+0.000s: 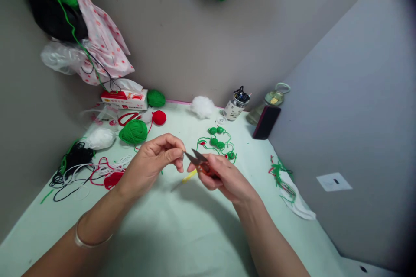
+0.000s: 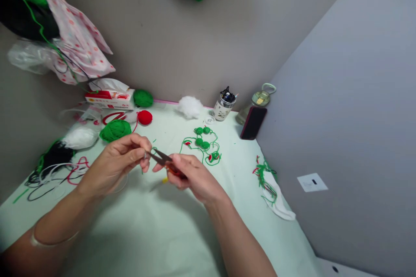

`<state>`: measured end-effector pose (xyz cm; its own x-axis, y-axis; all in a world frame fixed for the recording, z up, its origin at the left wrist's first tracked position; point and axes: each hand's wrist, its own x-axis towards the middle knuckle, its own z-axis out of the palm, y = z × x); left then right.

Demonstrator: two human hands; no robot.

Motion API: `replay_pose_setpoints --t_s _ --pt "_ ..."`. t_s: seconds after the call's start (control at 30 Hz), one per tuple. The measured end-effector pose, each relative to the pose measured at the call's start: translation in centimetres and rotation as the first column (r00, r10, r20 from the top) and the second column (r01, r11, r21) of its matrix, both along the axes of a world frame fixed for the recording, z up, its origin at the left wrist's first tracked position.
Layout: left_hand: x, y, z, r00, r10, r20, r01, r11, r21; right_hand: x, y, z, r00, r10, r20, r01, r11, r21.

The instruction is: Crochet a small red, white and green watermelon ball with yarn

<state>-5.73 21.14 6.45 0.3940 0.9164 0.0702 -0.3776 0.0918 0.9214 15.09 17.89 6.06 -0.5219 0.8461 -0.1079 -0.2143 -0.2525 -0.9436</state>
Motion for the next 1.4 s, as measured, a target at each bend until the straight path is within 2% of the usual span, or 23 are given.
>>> replay_pose_setpoints --t_s 0.07,0.17,0.27,0.47,0.6,0.8,0.87,0.97,1.07,1.13,1.2,1.33,1.4 --pt "0.2 -0.1 0.0 0.999 0.042 -0.012 -0.042 0.999 -0.013 0.4 0.1 0.3 0.988 -0.149 0.042 0.146 0.987 0.062" --pt "0.4 -0.3 0.1 0.996 0.090 -0.022 -0.090 0.996 -0.014 0.2 0.2 0.2 0.922 -0.379 0.079 0.373 0.924 0.088" --pt "0.8 -0.7 0.1 0.992 0.121 -0.023 -0.121 0.993 -0.005 -0.7 -0.1 0.0 0.859 -0.495 0.127 0.479 0.867 0.138" --pt "1.6 -1.5 -0.6 0.994 0.103 -0.032 -0.102 0.994 0.027 -2.3 -0.7 0.3 0.852 -0.511 0.118 0.485 0.853 0.190" --pt "2.1 -1.6 -1.2 0.993 0.111 -0.051 -0.110 0.994 0.014 -2.3 -0.7 0.5 0.845 -0.522 0.115 0.474 0.831 0.291" --pt "2.1 -1.7 -1.4 0.985 0.137 -0.109 -0.135 0.991 0.028 -2.0 -0.8 0.7 0.845 -0.519 0.126 0.450 0.819 0.356" --pt "2.0 -1.7 -1.0 0.982 0.122 -0.146 -0.120 0.993 0.023 -1.8 -0.8 0.8 0.805 -0.570 0.165 0.469 0.782 0.410" --pt "2.0 -1.8 -0.4 0.977 0.049 -0.207 -0.048 0.999 0.009 -1.3 -0.8 0.7 0.733 -0.650 0.200 0.466 0.695 0.547" --pt "2.3 -1.9 0.0 0.978 0.002 -0.208 -0.006 1.000 -0.020 -1.1 -0.8 0.4 0.709 -0.682 0.180 0.424 0.615 0.665" --pt "2.5 -2.0 0.0 0.982 0.004 -0.188 -0.010 0.999 -0.031 -1.0 -0.9 0.4 0.709 -0.684 0.173 0.404 0.595 0.695" --pt "2.5 -2.0 -0.1 0.986 0.015 -0.167 -0.021 0.999 -0.035 -1.0 -0.9 0.4 0.720 -0.668 0.187 0.404 0.623 0.670" --pt "2.2 -1.8 -0.3 0.985 0.087 -0.152 -0.087 0.996 0.003 -0.3 -0.7 1.0 0.791 -0.574 0.213 0.440 0.775 0.454" --pt "1.9 -1.7 -0.1 0.979 0.129 -0.158 -0.126 0.992 0.023 0.3 -0.6 1.3 0.830 -0.512 0.219 0.414 0.830 0.373"
